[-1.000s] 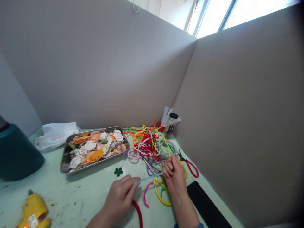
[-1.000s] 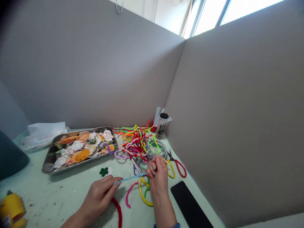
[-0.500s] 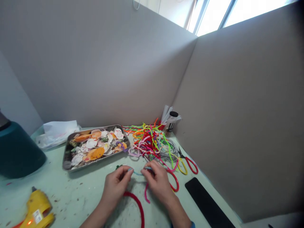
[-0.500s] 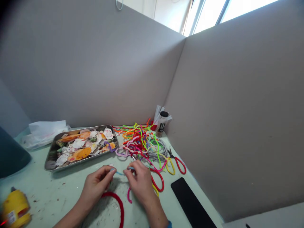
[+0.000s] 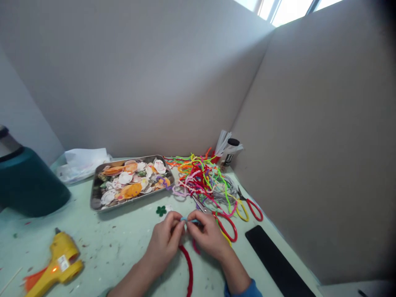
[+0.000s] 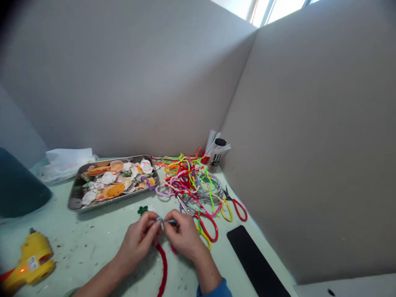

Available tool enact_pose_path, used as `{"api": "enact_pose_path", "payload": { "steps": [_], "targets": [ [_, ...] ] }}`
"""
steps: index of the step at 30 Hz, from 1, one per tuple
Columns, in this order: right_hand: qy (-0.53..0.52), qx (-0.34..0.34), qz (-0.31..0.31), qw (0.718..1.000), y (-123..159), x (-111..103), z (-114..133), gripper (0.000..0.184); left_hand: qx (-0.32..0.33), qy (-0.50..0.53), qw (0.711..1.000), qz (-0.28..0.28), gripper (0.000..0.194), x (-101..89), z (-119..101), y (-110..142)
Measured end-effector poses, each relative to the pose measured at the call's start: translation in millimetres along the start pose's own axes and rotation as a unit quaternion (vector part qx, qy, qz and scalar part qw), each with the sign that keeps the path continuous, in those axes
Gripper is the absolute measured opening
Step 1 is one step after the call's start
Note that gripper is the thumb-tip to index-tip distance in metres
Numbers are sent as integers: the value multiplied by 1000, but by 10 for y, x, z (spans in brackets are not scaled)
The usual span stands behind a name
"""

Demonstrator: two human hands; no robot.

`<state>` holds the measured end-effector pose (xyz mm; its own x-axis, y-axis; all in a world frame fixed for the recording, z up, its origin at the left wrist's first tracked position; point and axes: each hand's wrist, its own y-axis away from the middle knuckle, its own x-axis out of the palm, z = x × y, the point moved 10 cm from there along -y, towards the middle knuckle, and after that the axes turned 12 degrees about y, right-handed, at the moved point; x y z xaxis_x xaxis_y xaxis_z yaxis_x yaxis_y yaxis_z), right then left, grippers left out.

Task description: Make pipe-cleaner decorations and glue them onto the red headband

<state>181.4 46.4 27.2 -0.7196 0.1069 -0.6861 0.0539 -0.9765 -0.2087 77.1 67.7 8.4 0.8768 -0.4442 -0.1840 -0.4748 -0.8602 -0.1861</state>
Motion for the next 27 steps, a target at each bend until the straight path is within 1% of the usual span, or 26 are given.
{"api": "enact_pose_path", "payload": {
  "steps": [2, 5, 6, 8, 10, 12, 14, 16, 18, 20, 22, 24, 27],
  "targets": [
    [4, 12, -13, 1000, -2, 3, -18, 7, -12, 0, 1000, -15, 18, -45, 50, -29],
    [6, 27, -15, 1000, -9, 32, -43, 7, -47, 42, 998, -8, 22, -34, 135, -75],
    [12, 26, -22, 999, -11, 24, -39, 7, -73, 74, 995, 3, 24, -5, 183, -84],
    [31, 12, -47, 998, -12, -18, -2, 7, -139, 152, 978, 27, 28, 79, 285, -78],
    [47, -3, -71, 996, -10, -56, 37, 7, -181, 210, 960, 29, 31, 121, 346, -59],
    [39, -2, -65, 997, -17, -31, 35, 7, -174, 217, 961, -5, 31, 55, 349, -61],
    [9, 13, -39, 999, -28, 37, -2, 7, -134, 182, 973, -52, 27, -73, 310, -77],
    [-15, 25, -25, 999, -36, 79, -26, 7, -79, 135, 984, -82, 24, -183, 231, -103],
    [-16, 33, -43, 998, -41, 46, -37, 7, -23, 93, 991, -92, 21, -254, 128, -138],
    [1, 41, -75, 996, -40, -24, -46, 7, 11, 64, 994, -89, 20, -281, 62, -168],
    [14, 47, -96, 994, -36, -73, -58, 8, 12, 54, 995, -77, 20, -269, 66, -185],
    [15, 51, -90, 995, -34, -64, -76, 8, -19, 70, 995, -67, 20, -232, 142, -182],
    [14, 52, -75, 996, -26, -31, -96, 7, -73, 131, 987, -60, 21, -157, 260, -152]
  ]
}}
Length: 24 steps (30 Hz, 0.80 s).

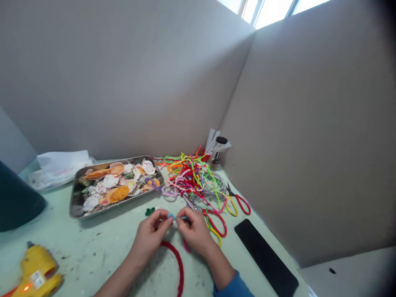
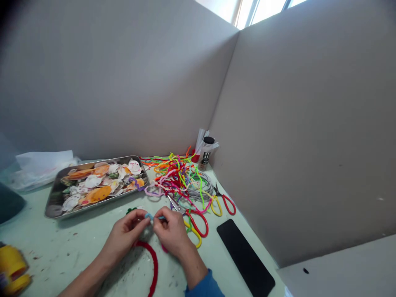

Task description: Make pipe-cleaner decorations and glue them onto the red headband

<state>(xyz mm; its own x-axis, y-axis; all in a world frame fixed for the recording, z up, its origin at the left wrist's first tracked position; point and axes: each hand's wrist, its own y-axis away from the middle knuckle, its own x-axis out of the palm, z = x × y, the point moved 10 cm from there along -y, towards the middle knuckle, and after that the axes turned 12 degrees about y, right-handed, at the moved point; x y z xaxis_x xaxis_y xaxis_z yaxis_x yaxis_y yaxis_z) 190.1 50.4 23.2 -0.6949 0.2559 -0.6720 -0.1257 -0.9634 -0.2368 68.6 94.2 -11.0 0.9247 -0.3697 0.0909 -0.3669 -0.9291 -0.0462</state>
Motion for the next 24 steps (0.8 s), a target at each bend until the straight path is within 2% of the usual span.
{"api": "enact_pose_path", "payload": {
  "steps": [5, 10, 12, 15, 17, 19, 21, 24],
  "targets": [
    [4, -41, -2, 999, 17, -12, 83, 8, -71, 79, 994, -4, 28, 49, 84, 31],
    [-49, -22, 19, 998, 19, 38, 34, 13, -124, 165, 978, 40, 32, 189, 130, 60],
    [-42, -13, 17, 999, 11, 24, -2, 16, -116, 166, 979, 23, 31, 168, 150, 54],
    [63, -2, -37, 997, -60, -177, -46, 19, -65, 105, 992, -32, 33, 27, 151, 28],
    [179, -13, -77, 981, -184, -355, -15, 19, -40, 58, 996, -56, 35, -52, 154, 18],
    [271, -23, -89, 958, -397, -466, 11, 32, -32, 20, 997, -67, 36, -98, 166, 16],
    [320, -16, -102, 942, -678, -541, -5, 38, -22, -7, 997, -68, 34, -112, 155, 20],
    [356, 34, -141, 923, -1078, -603, -99, 52, 2, -28, 998, -57, 30, -93, 113, 32]
  ]
}}
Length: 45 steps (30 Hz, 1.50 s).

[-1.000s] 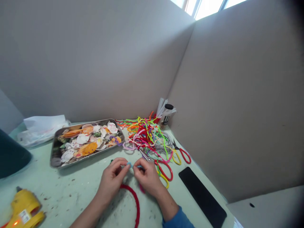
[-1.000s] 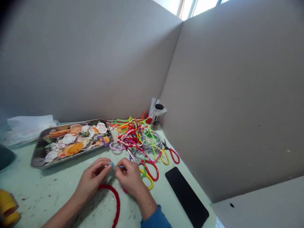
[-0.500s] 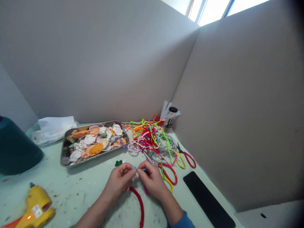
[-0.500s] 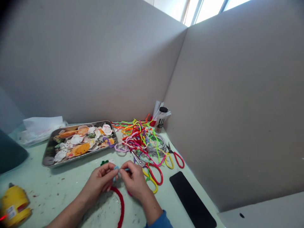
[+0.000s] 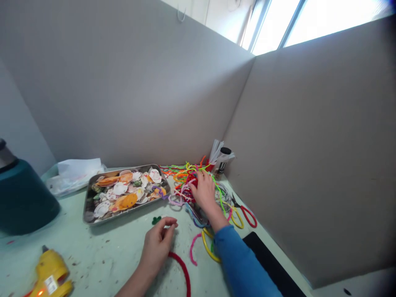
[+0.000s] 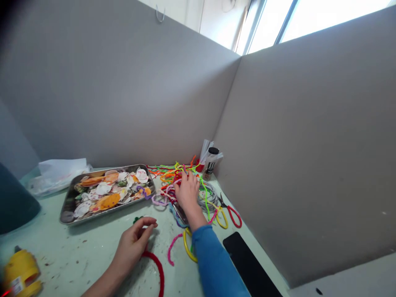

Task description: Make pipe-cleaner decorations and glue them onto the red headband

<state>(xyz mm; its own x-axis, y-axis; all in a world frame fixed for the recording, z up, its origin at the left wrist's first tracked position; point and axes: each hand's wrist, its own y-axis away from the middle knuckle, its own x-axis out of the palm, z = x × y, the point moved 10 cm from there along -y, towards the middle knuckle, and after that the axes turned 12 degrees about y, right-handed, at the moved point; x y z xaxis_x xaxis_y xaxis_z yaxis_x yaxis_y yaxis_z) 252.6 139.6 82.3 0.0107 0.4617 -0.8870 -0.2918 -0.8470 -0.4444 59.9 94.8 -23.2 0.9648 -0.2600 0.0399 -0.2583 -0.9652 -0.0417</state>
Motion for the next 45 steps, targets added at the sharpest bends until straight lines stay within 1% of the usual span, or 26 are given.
{"api": "enact_pose_path", "payload": {
  "steps": [1, 2, 3, 5, 6, 7, 10, 12, 16, 19, 23, 28, 29, 30, 31, 32, 33, 34, 35, 36, 38, 40, 41, 43, 45],
  "targets": [
    [5, 15, 7, 1000, -83, 73, 2, 57, 5, -5, 1000, 2, 29, 4, -5, 2],
    [4, 13, 25, 1000, -131, 165, 38, 58, 8, -10, 1000, 3, 28, 4, -4, -1],
    [-2, -16, 51, 999, -140, 269, 124, 56, 9, -15, 1000, 3, 28, 3, 2, -7],
    [-14, -119, 83, 989, -32, 423, 363, 45, 14, -23, 1000, 2, 26, -3, 8, -27],
    [-15, -159, 83, 984, 61, 460, 445, 43, 19, -26, 999, 5, 25, -2, 2, -38],
    [-12, -182, 82, 980, 157, 491, 483, 43, 26, -30, 999, 8, 24, 1, -8, -48],
    [8, -187, 97, 978, 375, 591, 447, 39, 30, -48, 998, 19, 23, 17, -17, -62],
    [18, -183, 104, 977, 436, 614, 411, 39, 20, -57, 998, 25, 23, 26, -3, -61],
    [31, -170, 98, 980, 409, 554, 379, 38, 17, -62, 997, 30, 23, 36, -2, -56],
    [29, -165, 89, 982, 380, 479, 365, 43, 12, -58, 998, 33, 23, 43, 16, -60],
    [1, -183, 102, 978, 382, 417, 325, 59, 5, -48, 998, 37, 24, 51, 32, -60],
    [-45, -235, 141, 961, 368, 284, 245, 83, -1, -38, 998, 45, 24, 63, 36, -56],
    [-57, -246, 145, 957, 355, 234, 227, 84, -3, -38, 998, 44, 23, 63, 40, -58],
    [-71, -256, 143, 953, 332, 174, 203, 80, -3, -40, 998, 44, 23, 61, 43, -61],
    [-85, -257, 134, 953, 288, 108, 156, 72, -3, -41, 998, 42, 23, 59, 46, -63],
    [-99, -240, 124, 958, 218, 53, 73, 59, -2, -43, 998, 42, 23, 58, 48, -66],
    [-110, -198, 113, 967, 120, 17, -64, 45, -2, -44, 998, 42, 23, 58, 51, -67],
    [-110, -114, 101, 982, 0, 10, -293, 35, -1, -45, 998, 43, 23, 59, 55, -68],
    [-96, -5, 95, 991, -96, 37, -582, 30, 0, -46, 998, 45, 23, 62, 59, -68],
    [-80, 51, 92, 991, -160, 67, -766, 29, 1, -47, 998, 47, 23, 63, 63, -68],
    [-56, 120, 100, 986, -256, 187, -1030, 27, 3, -50, 997, 49, 24, 65, 70, -67],
    [-46, 173, 122, 976, -307, 357, -1213, 24, 1, -51, 997, 49, 24, 64, 76, -68],
    [-51, 190, 132, 972, -322, 440, -1263, 22, 1, -49, 998, 49, 24, 63, 74, -68],
    [-79, 205, 143, 965, -354, 558, -1297, 22, 3, -44, 998, 48, 23, 65, 58, -67],
    [-123, 209, 136, 960, -401, 573, -1293, 24, 2, -42, 998, 45, 23, 64, 41, -63]
  ]
}}
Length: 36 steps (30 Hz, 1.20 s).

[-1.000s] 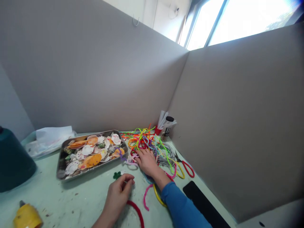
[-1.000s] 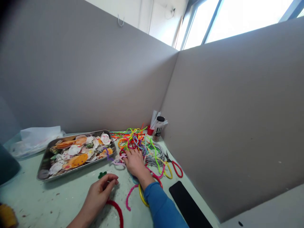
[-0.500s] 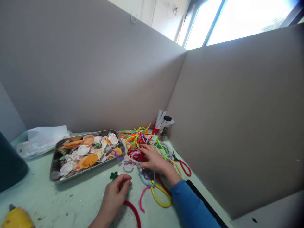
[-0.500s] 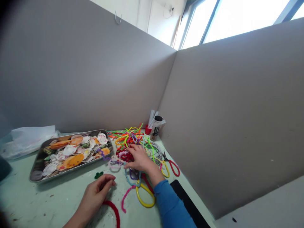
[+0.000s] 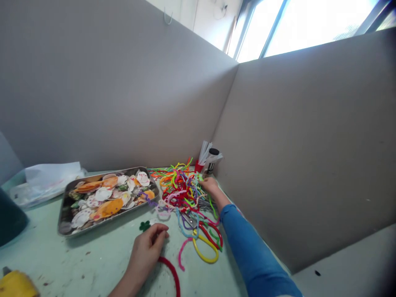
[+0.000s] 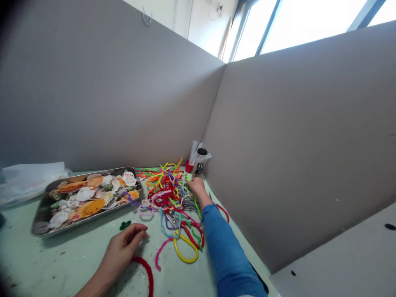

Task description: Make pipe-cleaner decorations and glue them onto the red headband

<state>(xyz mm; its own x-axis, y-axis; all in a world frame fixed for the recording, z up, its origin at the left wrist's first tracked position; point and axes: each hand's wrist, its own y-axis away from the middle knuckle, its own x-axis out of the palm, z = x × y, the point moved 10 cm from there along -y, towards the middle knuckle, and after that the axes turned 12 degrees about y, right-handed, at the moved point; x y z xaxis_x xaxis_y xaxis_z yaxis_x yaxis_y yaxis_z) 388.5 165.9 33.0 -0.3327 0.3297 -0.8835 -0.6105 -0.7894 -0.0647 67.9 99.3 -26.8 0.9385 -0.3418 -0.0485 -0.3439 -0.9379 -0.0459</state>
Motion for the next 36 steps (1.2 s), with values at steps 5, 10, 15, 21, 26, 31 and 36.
{"api": "enact_pose_path", "payload": {
  "steps": [5, 10, 15, 21, 26, 31, 36],
  "targets": [
    [-134, -41, -27, 990, -33, -380, 165, 28, 0, -12, 1000, 2, 23, 8, -33, 8],
    [-192, -99, -11, 976, 61, -698, 415, 27, 14, -10, 1000, 4, 21, 9, -45, -2],
    [-145, -141, 76, 976, 189, -525, 618, 28, -5, -22, 1000, 9, 26, 13, 15, 0],
    [35, -91, 126, 987, 107, -131, 328, 32, 0, -37, 999, 16, 26, 22, 45, -12],
    [200, -89, 156, 963, 120, 250, 97, 29, 0, -38, 999, 20, 25, 35, 47, -13],
    [252, -132, 128, 950, 156, 375, 69, 26, 0, -33, 999, 23, 23, 39, -3, 0],
    [210, -147, 56, 965, 142, 269, 75, 17, 6, -34, 999, 24, 23, 41, -22, 4]
  ]
}}
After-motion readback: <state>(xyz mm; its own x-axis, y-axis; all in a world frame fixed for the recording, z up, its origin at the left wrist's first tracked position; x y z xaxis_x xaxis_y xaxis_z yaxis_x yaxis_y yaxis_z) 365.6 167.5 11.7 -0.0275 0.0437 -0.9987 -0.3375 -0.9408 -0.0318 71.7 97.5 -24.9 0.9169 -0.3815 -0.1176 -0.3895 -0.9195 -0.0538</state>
